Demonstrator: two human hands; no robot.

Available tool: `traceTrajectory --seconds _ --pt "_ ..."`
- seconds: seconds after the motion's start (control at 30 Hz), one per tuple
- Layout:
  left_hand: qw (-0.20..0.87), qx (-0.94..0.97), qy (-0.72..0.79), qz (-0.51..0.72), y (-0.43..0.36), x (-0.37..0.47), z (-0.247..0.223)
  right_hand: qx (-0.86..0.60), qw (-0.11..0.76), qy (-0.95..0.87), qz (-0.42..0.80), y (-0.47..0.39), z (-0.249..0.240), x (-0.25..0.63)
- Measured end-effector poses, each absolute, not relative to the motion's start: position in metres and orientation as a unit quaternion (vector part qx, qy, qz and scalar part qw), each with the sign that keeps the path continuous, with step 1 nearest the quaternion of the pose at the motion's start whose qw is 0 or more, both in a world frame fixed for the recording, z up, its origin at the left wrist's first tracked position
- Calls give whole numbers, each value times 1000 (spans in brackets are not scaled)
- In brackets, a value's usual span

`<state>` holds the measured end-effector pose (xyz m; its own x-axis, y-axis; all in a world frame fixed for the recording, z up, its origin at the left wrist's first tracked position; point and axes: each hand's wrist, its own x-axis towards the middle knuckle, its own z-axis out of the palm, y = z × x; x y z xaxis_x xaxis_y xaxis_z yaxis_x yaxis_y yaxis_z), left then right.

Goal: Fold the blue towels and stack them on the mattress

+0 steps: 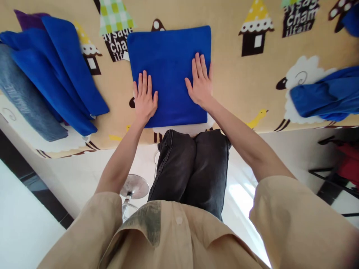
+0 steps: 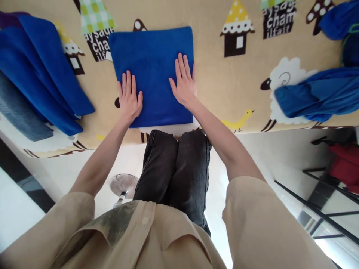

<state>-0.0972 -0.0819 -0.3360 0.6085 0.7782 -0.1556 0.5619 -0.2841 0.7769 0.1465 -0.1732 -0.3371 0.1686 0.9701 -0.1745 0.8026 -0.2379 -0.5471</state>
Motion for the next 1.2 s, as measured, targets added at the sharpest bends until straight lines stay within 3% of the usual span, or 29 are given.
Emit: traceTrajectory --seconds 0.13,0.3,0.43,0.57,0.83,1.03,1.1,1.2 --pt "379 862 329 67 -107 -101 -335 -623 146 -686 346 -188 -334 126" --pt "465 836 291 -18 -133 -151 -335 -509 124 -733 434 -252 -341 147" --pt "508 791 335 -63 -142 -228 -327 -537 105 -673 497 -313 -333 194" --pt "453 810 368 -57 -169 -278 -310 -585 89 -662 460 -350 -307 200" --pt "381 794 440 -177 -228 -261 -251 -762 -8 -505 406 -334 -241 172" --pt "375 785 492 28 -221 -250 -193 -814 237 -407 340 -324 -191 137" --pt "374 782 493 67 -228 -247 -179 -829 182 -431 308 -326 -181 106" --pt "294 783 547 41 -250 -243 -168 -850 5 -466 244 -330 -176 71"
